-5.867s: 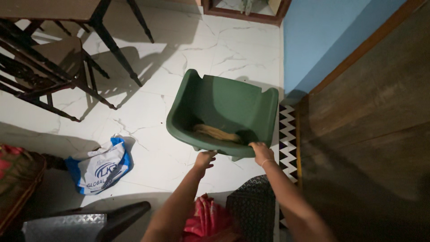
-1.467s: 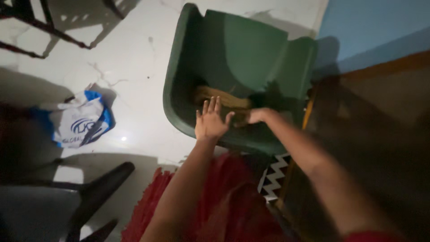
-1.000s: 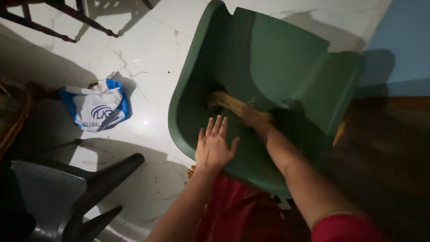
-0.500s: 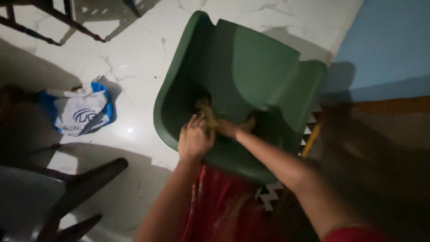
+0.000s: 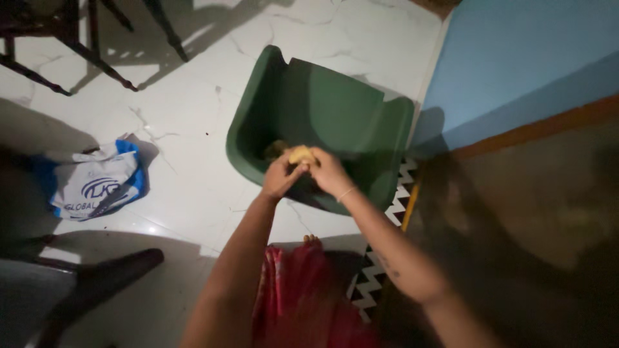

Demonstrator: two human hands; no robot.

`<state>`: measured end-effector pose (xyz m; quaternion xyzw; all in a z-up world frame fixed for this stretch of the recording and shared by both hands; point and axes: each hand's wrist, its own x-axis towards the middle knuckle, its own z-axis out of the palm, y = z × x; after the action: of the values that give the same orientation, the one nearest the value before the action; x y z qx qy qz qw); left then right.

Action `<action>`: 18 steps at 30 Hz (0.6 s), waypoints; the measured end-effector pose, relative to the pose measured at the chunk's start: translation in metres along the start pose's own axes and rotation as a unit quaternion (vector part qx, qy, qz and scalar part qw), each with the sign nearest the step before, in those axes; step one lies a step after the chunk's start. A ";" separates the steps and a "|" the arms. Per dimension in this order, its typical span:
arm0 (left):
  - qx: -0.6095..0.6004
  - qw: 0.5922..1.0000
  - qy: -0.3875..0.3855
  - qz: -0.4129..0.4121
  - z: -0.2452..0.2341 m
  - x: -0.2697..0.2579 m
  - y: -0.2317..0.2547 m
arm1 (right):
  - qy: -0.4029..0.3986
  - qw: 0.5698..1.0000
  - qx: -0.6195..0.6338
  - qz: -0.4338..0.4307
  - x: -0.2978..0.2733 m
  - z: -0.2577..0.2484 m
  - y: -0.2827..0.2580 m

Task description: The person moves a wooden chair and a green plastic chair, then uses a cloth to wipe the surfaces and legs of the chairs.

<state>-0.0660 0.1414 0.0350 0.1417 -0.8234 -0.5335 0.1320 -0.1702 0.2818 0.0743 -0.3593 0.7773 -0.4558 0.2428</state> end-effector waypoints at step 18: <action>-0.168 0.981 0.084 0.056 -0.055 0.035 0.047 | 0.083 0.808 0.406 -0.420 -0.051 -0.178 -0.299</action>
<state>-0.0820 0.1000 0.1020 0.1152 -0.7146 -0.6420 0.2528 -0.1628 0.3195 0.4237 -0.4803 0.3122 -0.8152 0.0860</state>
